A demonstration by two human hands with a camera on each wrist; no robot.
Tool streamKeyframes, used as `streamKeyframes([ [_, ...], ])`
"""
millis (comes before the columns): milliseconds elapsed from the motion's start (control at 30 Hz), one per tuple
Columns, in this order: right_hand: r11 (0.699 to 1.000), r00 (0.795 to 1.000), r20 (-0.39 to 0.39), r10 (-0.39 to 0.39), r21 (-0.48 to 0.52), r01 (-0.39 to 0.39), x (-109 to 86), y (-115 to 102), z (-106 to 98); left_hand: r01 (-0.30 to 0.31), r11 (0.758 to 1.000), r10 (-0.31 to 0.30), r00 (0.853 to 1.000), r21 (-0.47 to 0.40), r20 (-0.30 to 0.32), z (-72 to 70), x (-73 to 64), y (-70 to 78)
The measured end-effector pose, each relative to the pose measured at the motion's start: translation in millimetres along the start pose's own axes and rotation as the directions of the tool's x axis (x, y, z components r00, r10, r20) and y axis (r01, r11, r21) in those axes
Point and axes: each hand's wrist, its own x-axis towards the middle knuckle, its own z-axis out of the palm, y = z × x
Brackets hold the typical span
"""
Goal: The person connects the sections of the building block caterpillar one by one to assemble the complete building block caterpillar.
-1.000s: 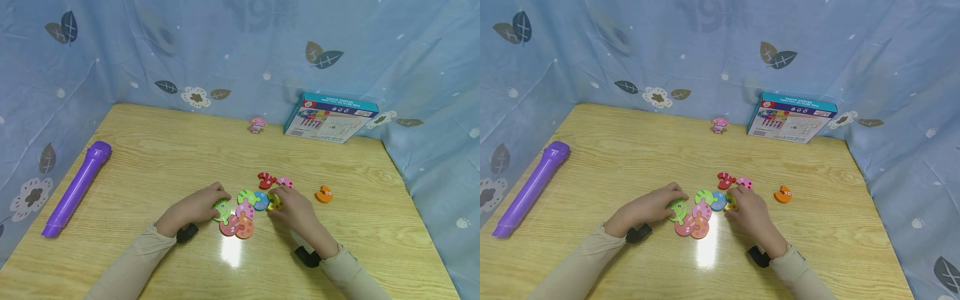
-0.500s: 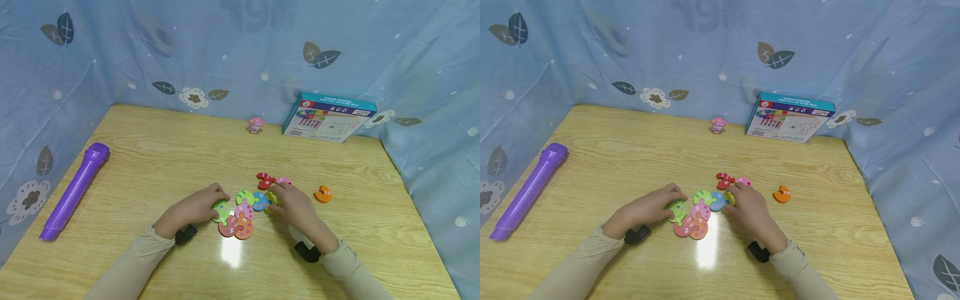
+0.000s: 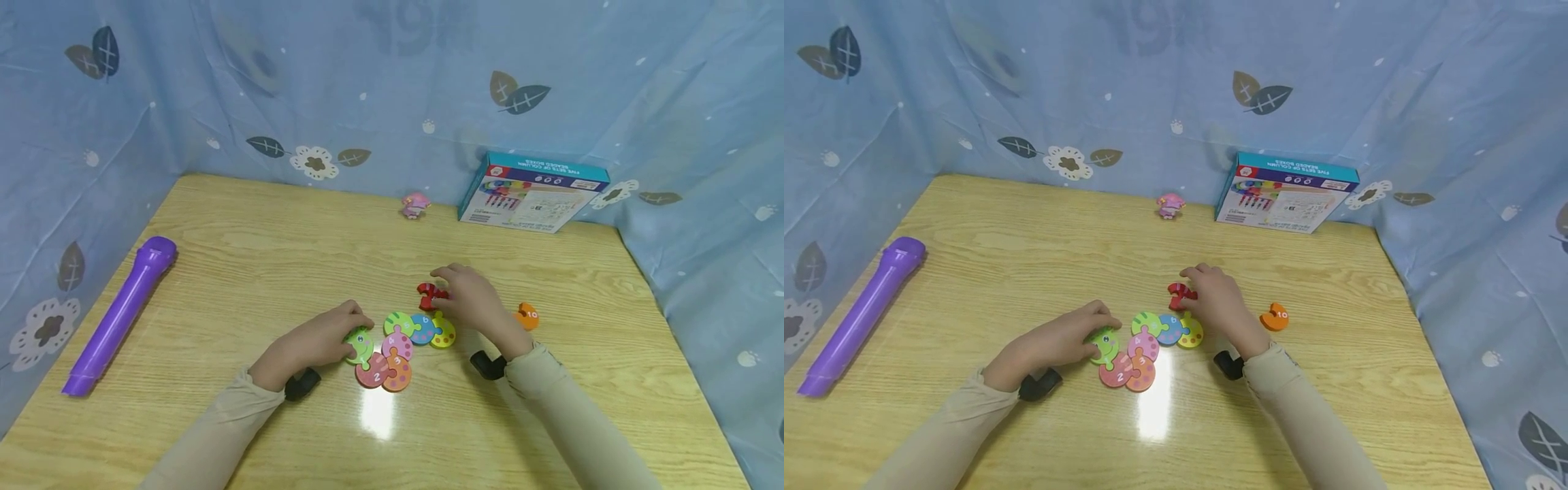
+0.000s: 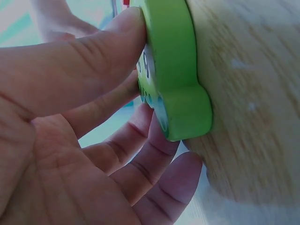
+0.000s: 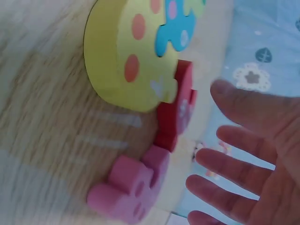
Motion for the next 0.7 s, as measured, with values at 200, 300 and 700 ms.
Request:
streamKeyframes([
  [200, 0.999, 0.996, 0.093, 0.014, -0.033, -0.011, 10.1, -1.5, 11.6, -0.019, 1.000, 0.019, 1.000, 0.002, -0.006, 0.9, 0.1, -0.2],
  [300, 0.999, 0.995, 0.097, 0.015, -0.046, -0.011, 12.2, -1.5, 16.2, -0.014, 1.000, 0.014, 1.000, 0.004, -0.005, 1.1, 0.1, 0.0],
  [700, 0.980, 0.979, 0.058, -0.193, 0.056, 0.190, 9.8, 14.1, 0.8, -0.008, 1.000, 0.008, 1.000, 0.002, -0.006, 1.2, 0.4, -1.0],
])
